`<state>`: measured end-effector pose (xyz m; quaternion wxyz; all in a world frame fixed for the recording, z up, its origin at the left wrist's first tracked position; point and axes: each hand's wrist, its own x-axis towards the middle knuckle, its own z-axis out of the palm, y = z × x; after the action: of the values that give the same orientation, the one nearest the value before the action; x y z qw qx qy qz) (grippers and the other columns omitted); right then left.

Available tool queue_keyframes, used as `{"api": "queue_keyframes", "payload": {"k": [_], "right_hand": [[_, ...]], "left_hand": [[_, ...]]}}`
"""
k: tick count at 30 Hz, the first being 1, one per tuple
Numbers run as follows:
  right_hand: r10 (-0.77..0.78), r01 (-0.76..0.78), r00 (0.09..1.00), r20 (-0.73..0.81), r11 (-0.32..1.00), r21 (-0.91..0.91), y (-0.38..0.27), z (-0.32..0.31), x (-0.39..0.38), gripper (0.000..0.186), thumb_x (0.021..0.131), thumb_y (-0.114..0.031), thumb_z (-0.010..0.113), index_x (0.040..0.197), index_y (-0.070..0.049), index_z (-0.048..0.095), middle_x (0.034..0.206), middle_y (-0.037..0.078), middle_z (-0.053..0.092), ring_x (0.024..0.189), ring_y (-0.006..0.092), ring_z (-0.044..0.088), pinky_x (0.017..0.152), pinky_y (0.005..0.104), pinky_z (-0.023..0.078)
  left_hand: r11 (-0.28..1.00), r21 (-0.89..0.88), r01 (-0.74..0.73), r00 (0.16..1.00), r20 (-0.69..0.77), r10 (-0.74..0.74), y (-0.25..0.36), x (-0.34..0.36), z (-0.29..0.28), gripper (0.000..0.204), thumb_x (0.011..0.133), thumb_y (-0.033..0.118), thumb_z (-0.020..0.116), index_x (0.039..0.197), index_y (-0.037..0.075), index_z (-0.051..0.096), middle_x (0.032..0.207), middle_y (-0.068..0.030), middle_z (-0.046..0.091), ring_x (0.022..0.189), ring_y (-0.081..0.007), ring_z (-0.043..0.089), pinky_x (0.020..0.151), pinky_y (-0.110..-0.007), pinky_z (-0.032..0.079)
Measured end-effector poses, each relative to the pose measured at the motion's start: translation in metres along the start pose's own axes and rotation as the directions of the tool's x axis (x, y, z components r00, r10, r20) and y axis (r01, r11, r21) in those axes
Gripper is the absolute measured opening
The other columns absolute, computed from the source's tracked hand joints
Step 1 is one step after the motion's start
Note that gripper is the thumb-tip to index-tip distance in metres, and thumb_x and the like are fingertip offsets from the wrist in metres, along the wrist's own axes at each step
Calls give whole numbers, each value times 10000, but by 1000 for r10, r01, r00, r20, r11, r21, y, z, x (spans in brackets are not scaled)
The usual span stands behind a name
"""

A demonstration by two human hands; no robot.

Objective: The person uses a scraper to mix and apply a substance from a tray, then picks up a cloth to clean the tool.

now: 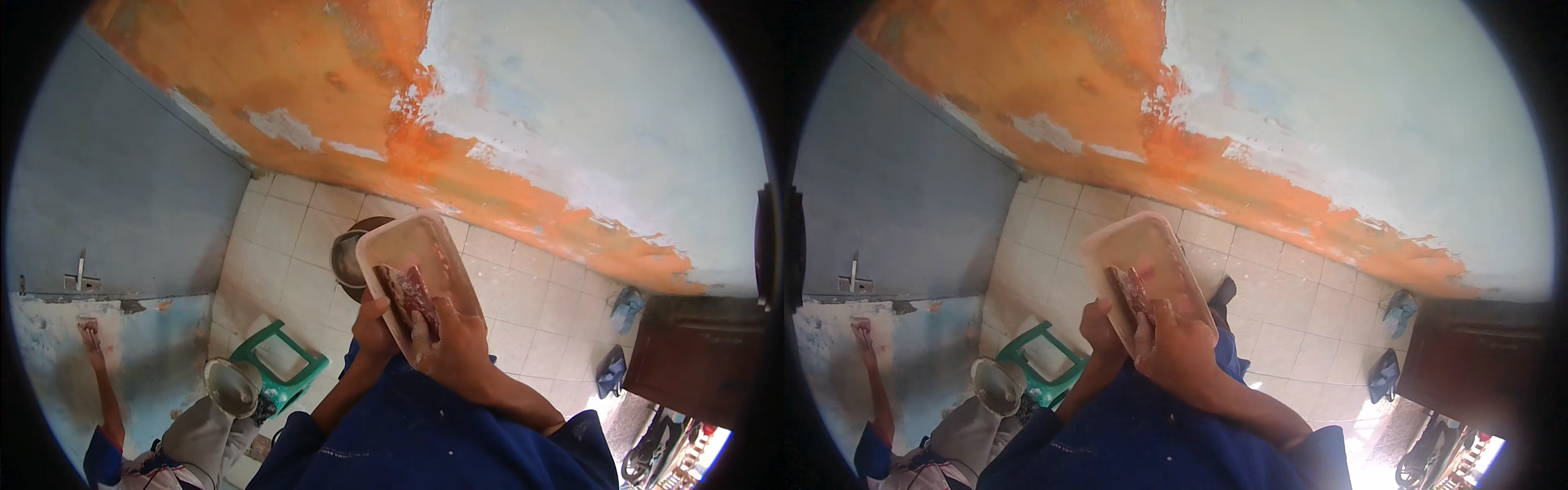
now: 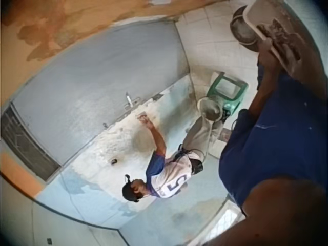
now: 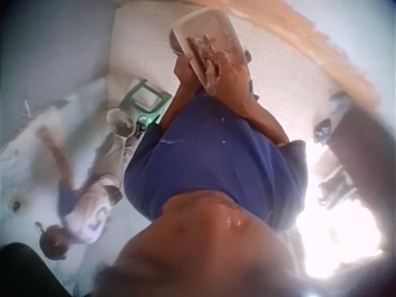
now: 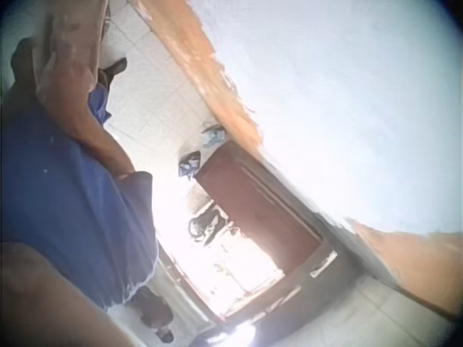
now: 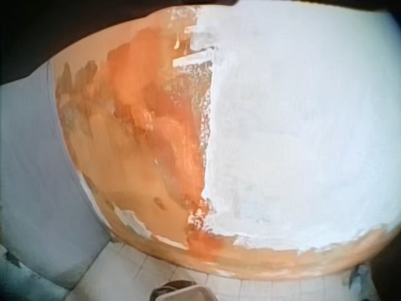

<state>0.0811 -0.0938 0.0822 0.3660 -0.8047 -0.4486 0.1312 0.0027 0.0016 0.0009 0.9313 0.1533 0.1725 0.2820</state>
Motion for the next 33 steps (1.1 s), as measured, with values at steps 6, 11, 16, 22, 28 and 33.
{"api": "queue_keyframes", "payload": {"k": [6,11,16,22,28,33], "right_hand": [[-7,1,998,-68,996,-84,9,-27,4,171,800,-59,649,929,29,579,645,204,629,548,362,645,489,397,502],[30,-41,982,-189,998,-55,17,-40,4,126,813,-17,641,912,28,578,649,192,626,577,337,658,492,358,499],[-120,74,970,-210,974,-216,24,-38,4,178,790,6,619,956,19,558,747,164,603,699,322,642,535,375,522],[-28,18,955,-296,999,-36,19,-32,8,198,772,21,633,954,21,556,898,176,604,721,330,648,571,372,544],[-126,123,943,-309,992,-30,20,-34,10,170,801,14,641,952,61,579,835,153,598,617,204,605,536,266,473],[-74,87,955,-287,996,33,12,-35,7,178,780,-22,660,931,45,594,748,146,591,597,211,591,541,283,458]], "left_hand": [[944,321,-73,991,-82,105,-10,2,10,578,795,54,644,1300,-14,371,1185,-140,538,1057,-210,580,901,-335,502],[919,387,-70,982,-135,132,-5,1,10,583,820,111,699,1288,3,370,1196,-151,528,1077,-214,571,914,-345,498],[961,270,-69,988,-116,103,0,-5,10,619,791,80,700,1304,4,362,1231,-151,506,1105,-219,556,935,-355,489],[977,197,-80,996,-18,85,5,-6,-5,731,753,117,708,1365,-3,326,1258,-143,503,1160,-248,538,979,-377,467],[988,-153,11,980,200,20,-4,-15,-43,764,799,313,673,1402,-2,326,1351,-188,468,1192,-330,529,1010,-456,443],[913,-407,7,944,304,128,-11,-6,-55,775,849,528,557,1441,82,332,1405,-182,431,1277,-342,448,1051,-490,400]]}}
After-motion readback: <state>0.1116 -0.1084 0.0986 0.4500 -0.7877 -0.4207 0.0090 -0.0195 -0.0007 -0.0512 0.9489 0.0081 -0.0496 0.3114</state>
